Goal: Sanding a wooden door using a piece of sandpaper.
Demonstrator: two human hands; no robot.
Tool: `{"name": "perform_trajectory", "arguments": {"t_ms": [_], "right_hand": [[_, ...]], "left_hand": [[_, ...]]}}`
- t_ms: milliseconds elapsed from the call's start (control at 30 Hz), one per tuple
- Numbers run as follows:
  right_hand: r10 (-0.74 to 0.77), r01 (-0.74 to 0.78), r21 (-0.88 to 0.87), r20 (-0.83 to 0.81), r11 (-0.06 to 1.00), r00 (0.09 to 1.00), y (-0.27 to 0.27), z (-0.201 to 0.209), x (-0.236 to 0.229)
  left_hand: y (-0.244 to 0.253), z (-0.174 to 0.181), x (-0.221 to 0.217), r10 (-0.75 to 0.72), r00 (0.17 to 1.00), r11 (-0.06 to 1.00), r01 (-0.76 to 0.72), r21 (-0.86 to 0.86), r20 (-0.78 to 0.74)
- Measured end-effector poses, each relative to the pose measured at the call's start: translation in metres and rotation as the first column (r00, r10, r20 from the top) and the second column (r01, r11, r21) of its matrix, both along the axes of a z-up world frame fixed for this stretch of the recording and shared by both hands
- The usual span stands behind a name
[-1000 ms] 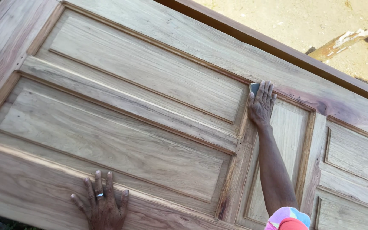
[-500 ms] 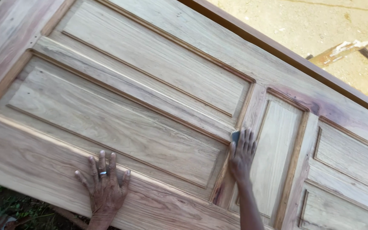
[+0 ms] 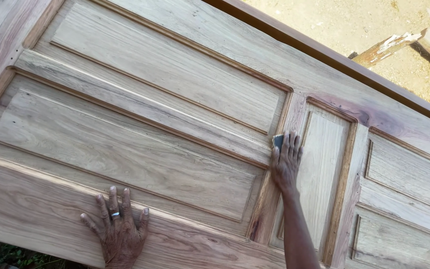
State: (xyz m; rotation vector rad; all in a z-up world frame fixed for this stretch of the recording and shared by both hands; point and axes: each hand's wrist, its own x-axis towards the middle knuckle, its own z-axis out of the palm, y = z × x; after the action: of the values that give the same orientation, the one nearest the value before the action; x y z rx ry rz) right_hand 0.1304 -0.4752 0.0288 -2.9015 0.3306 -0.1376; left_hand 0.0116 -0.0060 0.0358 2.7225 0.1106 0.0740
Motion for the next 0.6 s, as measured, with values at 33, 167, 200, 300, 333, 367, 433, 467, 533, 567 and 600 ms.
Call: {"name": "perform_trajectory", "arguments": {"t_ms": [33,167,200,300,333,367,433,467,533,567,600], "right_hand": [[0.0,0.0,0.001,-0.001,1.0,1.0,-0.01,-0.004,0.015],[0.029,-0.029,-0.028,-0.013,0.999,1.0,-0.045,-0.02,0.077],[0.03,-0.031,-0.042,-0.019,0.999,0.999,-0.054,-0.023,0.093],[0.007,-0.011,-0.059,-0.064,0.998,0.998,-0.073,-0.03,0.135],[0.016,-0.019,-0.056,-0.068,0.998,0.998,-0.082,-0.029,0.146],[0.002,-0.007,-0.062,-0.088,0.998,0.996,-0.089,-0.03,0.158],[0.009,-0.016,-0.062,-0.116,0.998,0.993,-0.088,-0.03,0.177],[-0.012,0.004,-0.063,-0.119,0.998,0.993,-0.083,-0.028,0.182],[-0.031,0.021,-0.071,-0.13,0.997,0.991,-0.08,-0.023,0.18],[-0.051,0.044,-0.057,-0.126,0.997,0.991,-0.081,-0.02,0.177],[-0.072,0.067,-0.044,-0.121,0.997,0.99,-0.081,-0.017,0.174]], "left_hand": [[0.0,-0.001,0.0,0.0,1.0,1.0,0.0,0.001,-0.001],[-0.002,-0.001,0.002,0.032,0.999,0.999,-0.032,0.012,-0.006],[-0.003,0.0,0.003,0.038,0.999,0.999,-0.038,0.014,-0.004],[-0.003,-0.002,0.001,0.037,0.999,0.999,-0.037,0.02,-0.006],[-0.003,-0.002,0.003,0.046,0.999,0.999,-0.046,0.024,-0.01],[-0.003,-0.002,0.002,0.034,0.999,0.999,-0.033,0.026,-0.016],[-0.001,0.0,0.002,0.042,0.999,0.999,-0.041,0.036,-0.03],[0.0,0.002,0.003,0.026,1.0,0.999,-0.025,0.037,-0.018],[-0.001,0.005,0.001,0.012,1.0,0.999,-0.012,0.034,-0.015],[0.0,0.004,0.002,0.004,1.0,0.999,-0.003,0.036,-0.009],[0.0,0.004,0.002,-0.005,1.0,0.999,0.005,0.039,-0.003]]}}
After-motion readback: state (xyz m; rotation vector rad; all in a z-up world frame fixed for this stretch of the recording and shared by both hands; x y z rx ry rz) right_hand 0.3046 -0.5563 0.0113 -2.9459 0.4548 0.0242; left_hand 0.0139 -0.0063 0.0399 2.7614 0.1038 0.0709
